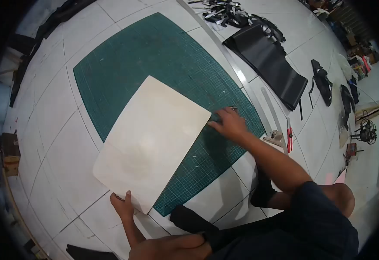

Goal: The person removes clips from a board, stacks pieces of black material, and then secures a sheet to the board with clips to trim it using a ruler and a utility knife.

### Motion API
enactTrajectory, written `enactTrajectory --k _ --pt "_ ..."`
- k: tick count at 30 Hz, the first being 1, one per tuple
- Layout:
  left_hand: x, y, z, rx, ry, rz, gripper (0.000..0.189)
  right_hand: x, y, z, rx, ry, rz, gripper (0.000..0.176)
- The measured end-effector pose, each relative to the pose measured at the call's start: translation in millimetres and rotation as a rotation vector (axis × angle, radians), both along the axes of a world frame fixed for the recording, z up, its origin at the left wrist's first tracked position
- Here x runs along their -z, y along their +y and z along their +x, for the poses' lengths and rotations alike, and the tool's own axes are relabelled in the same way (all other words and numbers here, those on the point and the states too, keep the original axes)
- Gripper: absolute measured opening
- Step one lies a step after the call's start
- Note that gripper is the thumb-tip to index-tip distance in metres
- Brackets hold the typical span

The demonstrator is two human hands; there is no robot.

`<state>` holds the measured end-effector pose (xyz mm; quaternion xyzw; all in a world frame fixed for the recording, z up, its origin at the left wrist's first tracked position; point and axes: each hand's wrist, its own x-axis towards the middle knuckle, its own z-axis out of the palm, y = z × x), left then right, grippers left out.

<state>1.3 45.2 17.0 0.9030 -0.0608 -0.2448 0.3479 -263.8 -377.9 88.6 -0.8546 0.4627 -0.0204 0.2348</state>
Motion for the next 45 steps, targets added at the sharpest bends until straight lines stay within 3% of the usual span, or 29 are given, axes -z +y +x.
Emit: enactTrajectory --k 7,10,14,16,20,27,30,32,33,35,38,39,41,42,45 --pt "1.6 -1.0 -6.9 -0.003 -0.147 0.03 0.058 17.6 -2.1 44.6 0.004 -0.01 -0.139 0.047" --pt "-0.4 -2.5 -6.6 0.001 -0.109 0.037 0.063 6.0 -7.1 48.1 0.001 -0.067 -0.034 0.04" --pt "3.4 3.0 -5.9 0.019 -0.115 0.04 0.062 6.4 -24.9 53.9 0.038 -0.319 0.481 0.034" --pt "-6.3 -4.6 -3.8 -0.102 -0.019 0.035 0.062 -37.0 -27.0 61.3 0.12 -0.435 0.752 0.032" --pt "13.9 6.7 0.4 -0.329 0.07 -0.178 0.064 -101.1 -67.1 38.9 0.13 -0.651 0.554 0.031" --pt "2.5 -13.7 -3.1 -0.149 -0.056 -0.006 0.071 -213.4 -159.9 -132.6 0.423 -0.777 0.176 0.055" --pt "15.8 -4.1 1.3 -0.124 -0.131 0.117 0.074 -231.4 -201.7 -298.1 0.39 -0.524 -0.203 0.056" --pt "5.9 -11.3 1.6 -0.132 -0.087 0.089 0.076 -234.9 -196.1 -382.6 0.25 -0.011 -0.56 0.057" --pt "4.9 -12.1 1.1 -0.134 -0.091 0.13 0.077 -234.1 -178.2 -417.1 0.177 0.438 -0.843 0.058" --pt "2.4 -14.0 2.2 -0.136 -0.106 0.211 0.079 -202.2 -150.3 -489.2 0.274 0.65 -0.93 0.055" --pt "-11.0 -19.5 -1.4 -0.166 -0.1 0.193 0.082 -121.8 -81.2 -544.5 0.883 -0.736 -0.19 0.049" --pt "-8.2 -21.9 -3.6 -0.176 -0.108 0.202 0.082 -86.5 -55.3 -561.4 1.011 -1.17 -0.187 0.039" --pt "2.8 -17.7 4.2 -0.373 0.075 -0.001 0.072 -53.1 -11.1 -560.7 1.169 -1.314 -0.152 0.039" --pt "8.8 -10.3 7.9 -0.478 0.167 -0.097 0.067 -44.7 5.2 -557.7 1.216 -1.274 -0.124 0.039" --pt "22.8 10.8 18.0 -0.455 0.544 -0.534 0.046 -49.2 24.3 -528.1 1.18 -0.989 0.043 0.039"
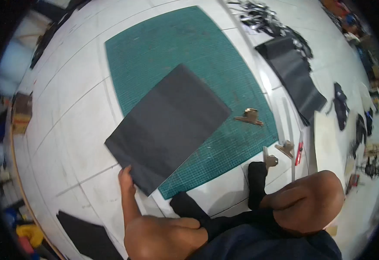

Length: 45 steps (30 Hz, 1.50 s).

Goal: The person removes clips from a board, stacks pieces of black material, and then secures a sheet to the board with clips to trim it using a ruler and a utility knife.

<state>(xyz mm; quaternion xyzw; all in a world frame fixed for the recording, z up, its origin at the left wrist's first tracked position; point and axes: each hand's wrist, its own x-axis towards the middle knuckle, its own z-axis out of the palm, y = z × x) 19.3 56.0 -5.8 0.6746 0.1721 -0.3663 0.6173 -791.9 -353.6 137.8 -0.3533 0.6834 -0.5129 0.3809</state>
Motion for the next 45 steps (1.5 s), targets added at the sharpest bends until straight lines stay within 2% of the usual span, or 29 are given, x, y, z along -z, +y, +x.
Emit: enactTrajectory --k 2,5,8,9,12,16,19,20,21,22,24,25,29,32,34,35,38,41,42,43,45 --pt "-23.5 -20.9 -15.7 -0.022 -0.1 0.115 0.03 -10.1 1.2 42.2 -0.211 0.118 0.181 0.039" --pt "-18.2 -22.3 -21.2 0.009 -0.23 0.153 0.035 -19.1 15.4 114.6 -0.6 0.241 0.449 0.039" --pt "-40.2 -30.2 -20.6 0.097 -0.297 0.382 0.027 -26.6 32.8 173.2 -0.991 0.303 0.669 0.039" --pt "-50.0 -33.3 -19.9 0.101 -0.343 0.359 0.026 -28.0 39.9 187.1 -1.12 0.329 0.729 0.039" --pt "-96.9 -46.8 -14.9 0.122 -0.455 0.302 0.025 -40.0 33.0 203.6 -1.444 0.347 0.89 0.04" --pt "-173.2 -96.9 -8.7 0.317 -0.689 0.353 0.027 -46.2 24.9 210.0 -1.789 0.36 1.029 0.04" --pt "-200.4 -146.8 -6.1 0.466 -0.887 0.41 0.03 -37.1 31.0 214.4 -2.012 0.39 1.024 0.041" --pt "-204.7 -163.7 -7.0 0.513 -0.952 0.435 0.031 -34.5 23.8 214.6 -1.972 0.436 0.961 0.041" --pt "-204.4 -180.2 -7.5 0.517 -0.946 0.422 0.033 -32.6 12.7 207.6 -1.806 0.532 0.843 0.042" --pt "-201.3 -195.9 -8.6 0.521 -0.937 0.407 0.034 -28.3 -4.5 197.3 -1.468 0.635 0.657 0.042" --pt "-207.6 -231.2 -16.7 0.557 -0.894 0.434 0.041 -2.3 -60.4 179.2 -0.591 0.787 -0.062 0.043" --pt "-204.2 -247.6 -20.2 0.571 -0.918 0.488 0.044 9.2 -88.9 175.0 -0.305 0.822 -0.361 0.043" --pt "-150.4 -294.4 -13.0 0.614 -0.999 0.556 0.051 29.4 -120.0 186.4 -0.39 0.714 -0.447 0.045" --pt "-113.0 -326.2 -24.3 0.616 -0.907 0.568 0.056 36.1 -126.0 213.9 -0.495 0.656 -0.442 0.044" --pt "-80.8 -331.0 -32.9 0.748 -0.791 0.476 0.065 47.7 -130.0 234.1 -0.57 0.626 -0.44 0.044" --pt "-69.1 -332.1 -38.8 0.733 -0.793 0.483 0.068 52.6 -129.6 245.1 -0.605 0.62 -0.451 0.043" --pt "-71.9 -338.0 -44.9 0.704 -0.668 0.415 0.072 46.5 -123.9 285.9 -0.702 0.521 -0.408 0.044" --pt "-78.6 -320.1 -41.9 0.751 -0.591 0.293 0.069 22.9 -123.2 342.3 -1.038 0.455 -0.257 0.047" --pt "-79.8 -311.0 -43.0 0.784 -0.582 0.248 0.067 13.0 -128.5 364.0 -1.23 0.484 -0.184 0.047" --pt "-84.9 -299.0 -43.9 0.723 -0.544 0.212 0.062 -23.7 -122.5 404.5 -1.416 0.544 -0.046 0.042" --pt "-78.6 -268.1 -42.2 0.498 -0.702 0.268 0.058 -51.7 -127.0 459.4 -1.81 0.706 0.051 0.04"
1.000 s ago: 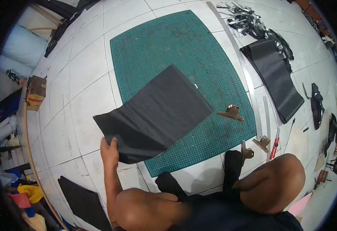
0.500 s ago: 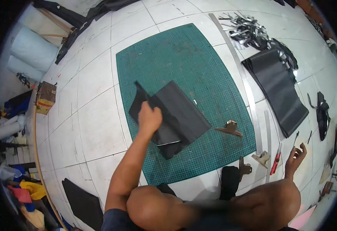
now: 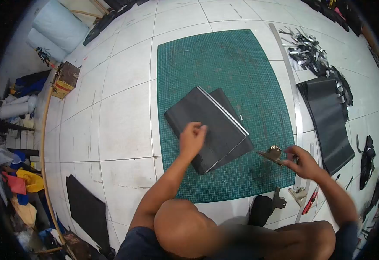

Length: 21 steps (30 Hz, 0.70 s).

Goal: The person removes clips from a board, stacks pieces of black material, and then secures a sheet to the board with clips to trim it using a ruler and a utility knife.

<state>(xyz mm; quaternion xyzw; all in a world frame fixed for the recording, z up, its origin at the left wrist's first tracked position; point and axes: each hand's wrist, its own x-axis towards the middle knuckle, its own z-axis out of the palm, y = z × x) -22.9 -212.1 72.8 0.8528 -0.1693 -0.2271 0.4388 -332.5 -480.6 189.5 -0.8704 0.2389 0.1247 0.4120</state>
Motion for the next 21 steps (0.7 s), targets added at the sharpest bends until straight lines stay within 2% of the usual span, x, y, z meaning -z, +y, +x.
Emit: enactTrajectory --k 3,4,6,9,11,13,14,15,16,17,18,21 --pt "20.8 46.3 -1.4 -0.278 -0.214 -0.009 0.059 7.4 -7.5 65.9 -0.428 0.122 -0.117 0.04" --pt "29.4 54.7 -4.6 -0.287 -0.101 0.012 0.06 14.8 -9.8 92.6 -0.542 0.197 -0.16 0.043" --pt "45.7 70.4 -9.7 -0.316 0.129 0.051 0.062 47.9 -9.4 142.6 -0.477 0.04 -0.17 0.045" --pt "64.7 73.5 -22.3 -0.148 0.041 -0.079 0.067 86.5 7.2 213.8 -0.26 -0.038 -0.192 0.053" --pt "42.2 69.1 -32.1 -0.144 -0.038 0.097 0.078 110.3 26.3 239.8 -0.128 -0.054 -0.206 0.055" --pt "40.1 67.0 -30.8 -0.153 0.053 0.047 0.081 121.3 36.0 249.8 -0.069 -0.127 -0.281 0.056" --pt "46.0 65.9 -30.5 -0.152 -0.036 -0.01 0.077 108.7 42.0 258.6 -0.011 0.049 -0.27 0.053" --pt "29.4 64.8 -23.0 -0.103 0.033 -0.005 0.073 137.9 23.9 262.4 -0.116 0.043 -0.239 0.048" --pt "49.9 64.2 -33.9 -0.198 -0.071 -0.033 0.07 146.8 17.0 262.0 -0.095 0.035 -0.157 0.046" --pt "68.0 62.6 -38.8 -0.241 -0.07 0.011 0.076 154.8 15.1 263.0 -0.045 0.011 -0.057 0.047" --pt "48.1 64.1 -39.0 -0.265 0.065 -0.002 0.083 150.2 20.5 265.7 -0.08 0.012 -0.119 0.046" --pt "53.4 63.5 -43.0 -0.25 0.145 -0.028 0.086 150.2 13.9 262.8 -0.152 0.097 -0.2 0.042"
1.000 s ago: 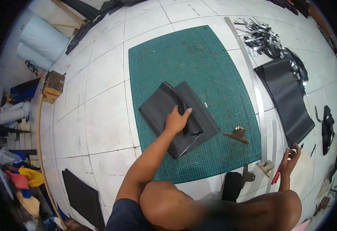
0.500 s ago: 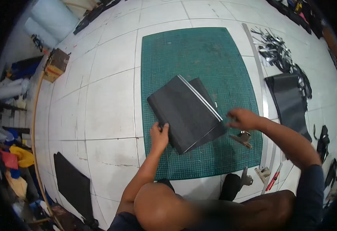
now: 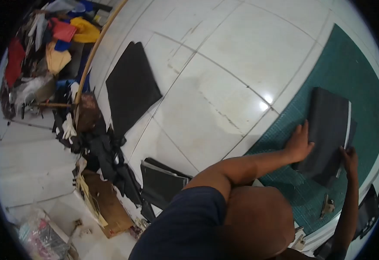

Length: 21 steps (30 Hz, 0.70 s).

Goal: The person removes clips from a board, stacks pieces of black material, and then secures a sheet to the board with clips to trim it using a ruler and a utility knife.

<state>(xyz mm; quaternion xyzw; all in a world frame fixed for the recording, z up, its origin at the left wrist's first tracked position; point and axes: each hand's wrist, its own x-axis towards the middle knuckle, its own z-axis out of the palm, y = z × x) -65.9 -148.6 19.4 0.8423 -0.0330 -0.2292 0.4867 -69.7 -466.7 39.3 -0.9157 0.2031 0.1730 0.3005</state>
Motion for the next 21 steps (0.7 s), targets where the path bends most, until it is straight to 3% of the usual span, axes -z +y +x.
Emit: enactTrajectory --k 3,6,7,10,16,19,21 --pt "-10.9 2.3 4.1 0.022 0.059 0.001 0.085 -0.3 -6.1 3.6 0.093 0.13 0.106 0.044" --pt "-18.7 9.3 6.7 0.039 0.098 -0.014 0.087 -19.2 17.8 4.2 0.104 0.134 0.139 0.062" --pt "-17.0 7.7 6.4 0.027 0.087 -0.019 0.088 -15.9 13.1 6.8 0.067 0.228 0.26 0.072" --pt "-15.2 9.4 5.5 0.025 0.092 -0.051 0.089 -19.2 19.7 -3.4 0.146 0.128 0.355 0.072" --pt "-11.7 8.3 4.0 0.035 0.078 -0.05 0.09 -17.9 15.7 -35.9 0.128 0.036 0.421 0.064" --pt "-23.2 13.6 9.5 0.072 0.076 -0.078 0.089 14.4 -21.0 -62.4 0.15 -0.057 0.444 0.046" --pt "-10.8 7.3 6.9 0.083 0.009 -0.055 0.089 8.5 -24.2 -66.2 0.15 -0.024 0.511 0.044"
